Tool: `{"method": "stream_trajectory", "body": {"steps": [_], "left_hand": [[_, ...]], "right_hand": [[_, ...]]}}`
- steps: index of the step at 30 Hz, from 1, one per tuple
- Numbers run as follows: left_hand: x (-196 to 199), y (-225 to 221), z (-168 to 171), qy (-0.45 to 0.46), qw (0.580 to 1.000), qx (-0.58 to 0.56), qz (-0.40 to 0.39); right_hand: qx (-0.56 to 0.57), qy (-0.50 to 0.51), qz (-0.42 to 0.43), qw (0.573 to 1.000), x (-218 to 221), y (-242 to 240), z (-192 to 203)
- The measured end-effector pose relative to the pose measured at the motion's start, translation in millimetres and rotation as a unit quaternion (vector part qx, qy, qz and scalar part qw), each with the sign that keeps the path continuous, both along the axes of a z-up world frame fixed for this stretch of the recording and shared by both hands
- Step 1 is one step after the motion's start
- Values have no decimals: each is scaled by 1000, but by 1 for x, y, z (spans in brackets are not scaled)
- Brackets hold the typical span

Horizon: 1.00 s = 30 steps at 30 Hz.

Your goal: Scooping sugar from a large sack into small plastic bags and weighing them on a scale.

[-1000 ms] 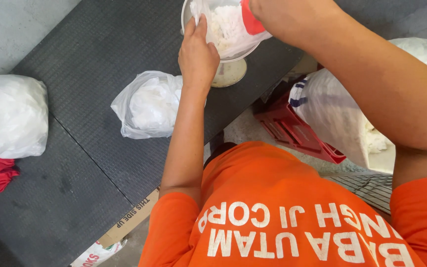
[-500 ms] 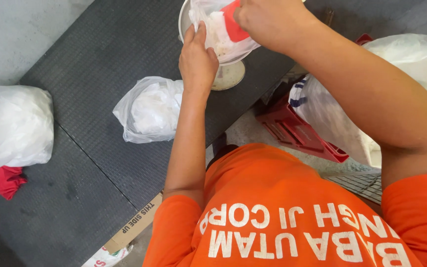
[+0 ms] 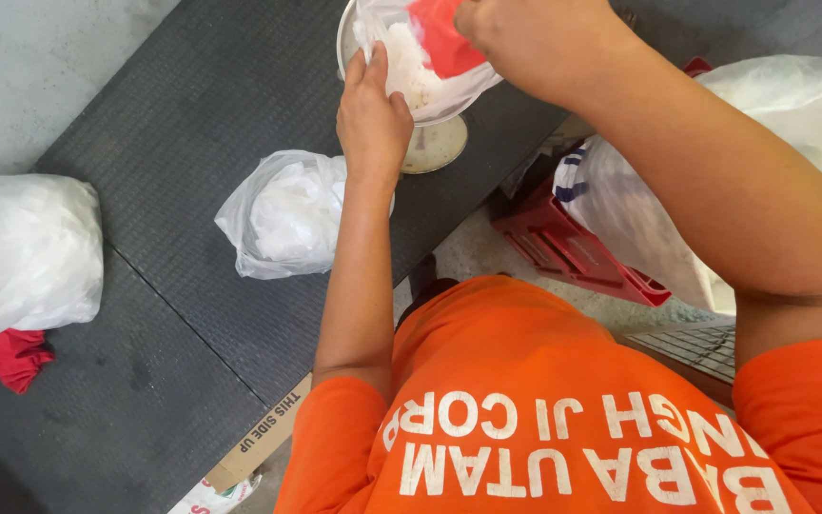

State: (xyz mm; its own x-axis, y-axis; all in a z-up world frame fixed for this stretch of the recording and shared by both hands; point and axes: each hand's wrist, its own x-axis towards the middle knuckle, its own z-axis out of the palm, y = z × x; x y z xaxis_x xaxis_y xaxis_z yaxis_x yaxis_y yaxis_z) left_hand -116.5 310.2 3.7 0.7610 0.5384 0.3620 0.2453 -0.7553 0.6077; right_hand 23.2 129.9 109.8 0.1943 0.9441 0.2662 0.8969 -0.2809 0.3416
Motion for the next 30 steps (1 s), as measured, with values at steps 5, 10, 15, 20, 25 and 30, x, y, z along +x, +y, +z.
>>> {"method": "stream_trajectory", "body": {"steps": [5,10,15,20,25,30], "left_hand": [[1,-2,4,-4,1000,11,-3],[-2,-11,14,8,1000,-8,-17],[-7,-32,27,-21,998,58,-29],[0,-80,39,-44,988,145,-34],[15,-147,40,-66,977,131,-153],[29,-220,22,-51,952,129,-271]], "right_hand": [[18,13,-12,1000,-5,-13,0],[149,82,-17,985,-14,-42,2],[268,187,-83,941,-24,-87,-24],[406,424,-196,785,-49,-152,-50],[489,412,-284,715,-79,-234,-62],[544,407,-333,654,-115,-305,-63]]}}
